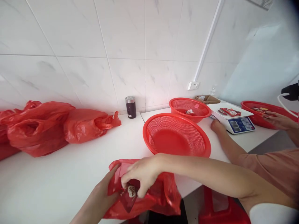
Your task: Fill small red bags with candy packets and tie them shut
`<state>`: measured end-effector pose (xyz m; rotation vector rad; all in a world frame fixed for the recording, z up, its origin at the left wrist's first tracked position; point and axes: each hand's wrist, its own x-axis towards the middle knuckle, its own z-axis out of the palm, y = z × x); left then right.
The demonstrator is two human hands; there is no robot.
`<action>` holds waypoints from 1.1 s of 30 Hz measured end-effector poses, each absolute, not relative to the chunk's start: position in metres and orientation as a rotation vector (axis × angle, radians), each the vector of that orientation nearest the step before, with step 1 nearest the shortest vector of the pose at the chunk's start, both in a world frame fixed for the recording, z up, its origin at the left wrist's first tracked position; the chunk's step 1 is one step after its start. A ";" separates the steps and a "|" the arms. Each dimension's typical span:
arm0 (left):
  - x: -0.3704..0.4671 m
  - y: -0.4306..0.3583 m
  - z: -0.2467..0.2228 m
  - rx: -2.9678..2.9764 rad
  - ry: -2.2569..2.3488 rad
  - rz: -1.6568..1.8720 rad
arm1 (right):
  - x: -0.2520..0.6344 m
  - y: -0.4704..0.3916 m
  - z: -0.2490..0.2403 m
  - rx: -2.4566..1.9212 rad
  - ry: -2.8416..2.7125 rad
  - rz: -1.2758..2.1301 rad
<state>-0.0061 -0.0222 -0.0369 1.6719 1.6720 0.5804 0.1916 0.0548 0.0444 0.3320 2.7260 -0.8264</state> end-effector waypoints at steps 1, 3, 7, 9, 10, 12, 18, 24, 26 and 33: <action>-0.006 -0.025 -0.033 1.642 1.649 0.557 | 0.185 0.054 0.031 0.408 2.727 -0.659; -0.009 -0.030 -0.029 1.646 1.622 0.542 | 0.180 0.055 0.012 0.573 2.772 -0.380; -0.032 -0.036 -0.028 1.730 1.705 0.631 | 0.188 0.055 0.014 0.668 2.930 -0.159; -0.048 -0.036 -0.029 1.727 1.804 0.673 | 0.197 0.049 0.025 0.705 2.917 -0.054; -0.056 -0.037 -0.029 1.715 1.859 0.686 | 0.202 0.044 0.029 0.723 2.880 -0.001; -0.071 -0.040 -0.032 1.676 1.975 0.711 | 0.210 0.030 0.032 0.752 2.785 0.091; -0.096 -0.066 -0.052 1.455 1.921 0.619 | 0.224 0.001 0.022 1.002 2.558 0.025; -0.092 -0.069 -0.012 0.951 1.442 1.399 | 0.227 0.029 0.088 1.701 3.026 -0.337; -0.084 -0.065 0.015 0.798 1.208 1.645 | 0.228 0.042 0.113 1.862 3.104 -0.707; -0.088 -0.061 0.072 1.322 1.516 1.309 | 0.229 0.071 0.134 1.740 3.049 -1.727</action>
